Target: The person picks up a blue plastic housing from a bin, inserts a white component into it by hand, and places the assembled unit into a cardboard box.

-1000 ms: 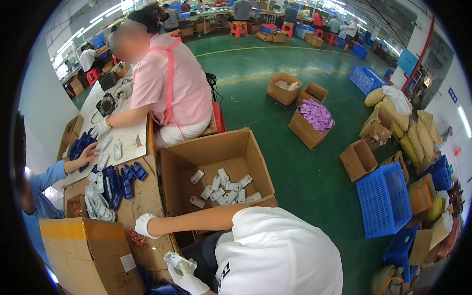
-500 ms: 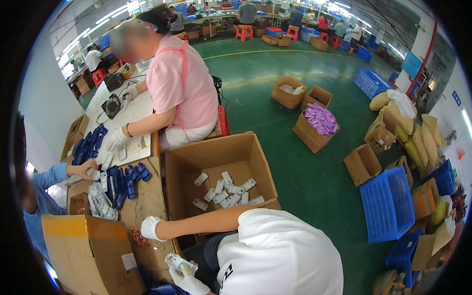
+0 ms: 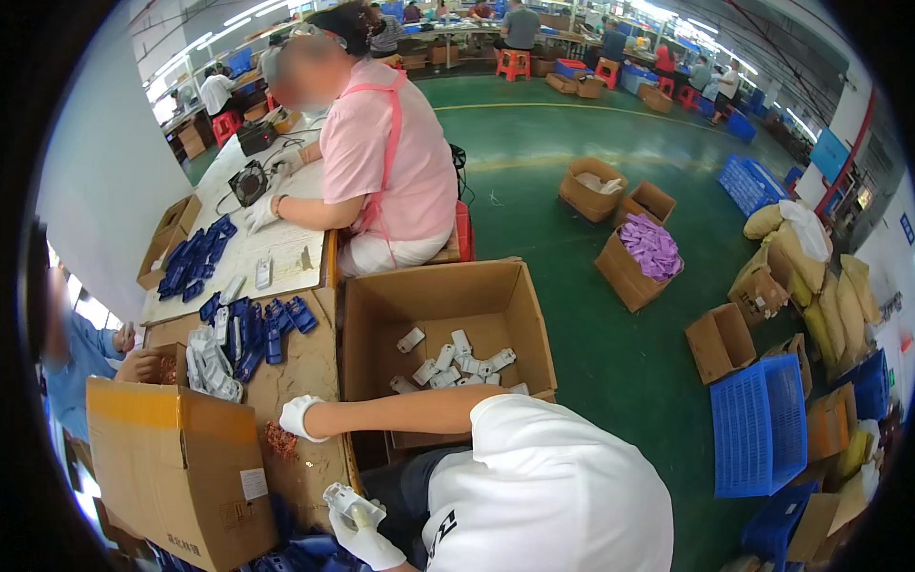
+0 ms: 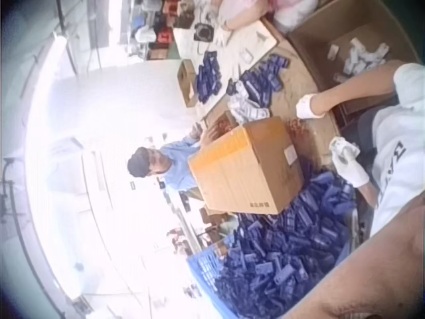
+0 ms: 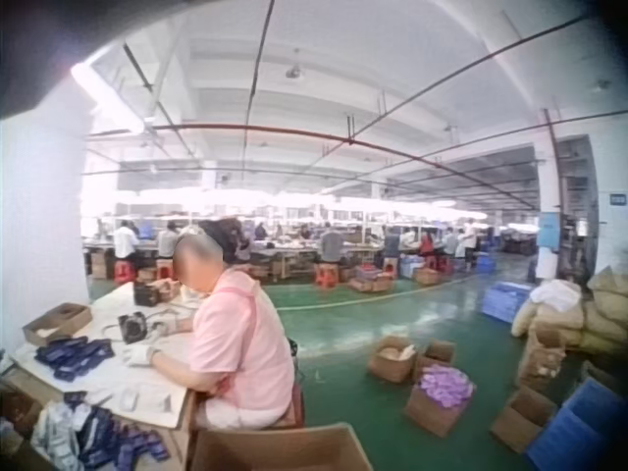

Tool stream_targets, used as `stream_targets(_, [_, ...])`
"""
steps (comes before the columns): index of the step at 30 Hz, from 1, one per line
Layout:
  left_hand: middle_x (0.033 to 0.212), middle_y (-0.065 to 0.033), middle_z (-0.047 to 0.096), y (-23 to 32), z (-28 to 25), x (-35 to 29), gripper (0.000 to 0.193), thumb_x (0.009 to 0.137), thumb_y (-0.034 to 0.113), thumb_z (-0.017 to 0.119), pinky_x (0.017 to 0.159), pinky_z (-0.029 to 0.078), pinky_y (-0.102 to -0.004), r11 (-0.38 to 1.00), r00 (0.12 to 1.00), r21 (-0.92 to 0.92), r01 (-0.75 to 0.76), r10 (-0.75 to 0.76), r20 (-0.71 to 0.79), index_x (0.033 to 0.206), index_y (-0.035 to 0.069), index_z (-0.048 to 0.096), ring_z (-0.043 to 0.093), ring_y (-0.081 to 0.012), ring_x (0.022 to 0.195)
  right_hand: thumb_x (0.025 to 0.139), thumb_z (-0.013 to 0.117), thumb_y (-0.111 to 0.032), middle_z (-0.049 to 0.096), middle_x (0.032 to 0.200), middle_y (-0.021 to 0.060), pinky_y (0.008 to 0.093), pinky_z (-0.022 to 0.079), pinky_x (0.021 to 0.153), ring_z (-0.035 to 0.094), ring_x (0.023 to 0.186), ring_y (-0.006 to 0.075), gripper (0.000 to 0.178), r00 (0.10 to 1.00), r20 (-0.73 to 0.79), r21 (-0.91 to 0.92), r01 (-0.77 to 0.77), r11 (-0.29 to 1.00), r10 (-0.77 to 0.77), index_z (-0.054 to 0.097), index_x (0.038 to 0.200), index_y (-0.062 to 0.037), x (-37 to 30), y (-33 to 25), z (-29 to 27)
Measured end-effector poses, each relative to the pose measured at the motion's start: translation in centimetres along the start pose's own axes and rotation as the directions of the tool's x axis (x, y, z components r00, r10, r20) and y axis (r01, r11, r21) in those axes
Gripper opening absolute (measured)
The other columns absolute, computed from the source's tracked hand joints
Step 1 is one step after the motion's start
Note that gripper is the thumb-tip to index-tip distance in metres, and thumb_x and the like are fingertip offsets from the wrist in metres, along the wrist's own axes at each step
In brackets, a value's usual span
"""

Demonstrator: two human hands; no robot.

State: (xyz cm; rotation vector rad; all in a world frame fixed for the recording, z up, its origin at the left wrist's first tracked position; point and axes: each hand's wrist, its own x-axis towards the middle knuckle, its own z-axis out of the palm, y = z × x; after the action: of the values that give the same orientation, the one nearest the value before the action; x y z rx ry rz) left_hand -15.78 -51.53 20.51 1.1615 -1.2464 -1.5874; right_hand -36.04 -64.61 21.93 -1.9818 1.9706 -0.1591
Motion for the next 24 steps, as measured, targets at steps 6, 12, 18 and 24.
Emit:
stream_targets(6, [0.096, -0.014, 0.062, -1.0, -1.0, 0.7, 0.037, 0.091, 0.007, 0.058, 0.059, 0.057, -0.0301, 0.994, 0.999, 0.101, -0.045, 0.044, 0.013, 0.125, -0.003, 0.05, 0.065, -0.021, 0.069, 0.073, 0.065, -0.002, 0.07, 0.096, 0.023, 0.0419, 0.057, 0.075, 0.069, 0.091, 0.0383, 0.02, 0.999, 0.022, 0.012, 0.027, 1.0, -0.027, 0.071, 0.091, 0.0024, 0.1, 0.2, 0.0])
stream_targets(12, [0.094, -0.0133, 0.062, -0.9, -0.7, 0.5, 0.031, 0.092, 0.008, 0.057, 0.06, 0.057, -0.0304, 0.994, 0.998, 0.094, -0.06, 0.061, -0.008, 0.121, -0.004, 0.052, 0.066, -0.0205, 0.068, 0.068, 0.07, -0.008, 0.071, 0.086, 0.0192, 0.0419, 0.056, 0.07, 0.069, 0.082, 0.0363, 0.016, 0.984, 0.044, 0.077, 0.169, 0.983, -0.173, 0.074, 0.083, -0.0047, 0.9, 1.9, 0.7])
stream_targets(18, [0.094, -0.0128, 0.062, -1.7, -1.2, 0.7, 0.028, 0.093, 0.005, 0.055, 0.06, 0.058, -0.0303, 0.996, 0.999, 0.083, -0.037, 0.039, -0.019, 0.119, -0.004, 0.052, 0.066, -0.0203, 0.068, 0.066, 0.07, -0.01, 0.071, 0.082, 0.0122, 0.0404, 0.053, 0.068, 0.068, 0.077, 0.0316, 0.018, 0.978, 0.008, 0.241, 0.202, 0.949, -0.21, 0.073, 0.083, -0.0098, 1.3, 3.3, 1.3])
stream_targets(24, [0.096, -0.0124, 0.062, -1.2, -1.1, 0.3, 0.027, 0.091, 0.004, 0.056, 0.063, 0.058, -0.0313, 0.997, 0.998, 0.061, -0.038, 0.042, -0.055, 0.117, -0.003, 0.052, 0.067, -0.021, 0.07, 0.073, 0.064, -0.013, 0.071, 0.082, 0.0112, 0.0388, 0.053, 0.071, 0.068, 0.079, 0.029, 0.014, 0.98, -0.046, 0.379, 0.197, 0.904, -0.194, 0.072, 0.085, -0.0112, 0.9, 4.1, 0.4])
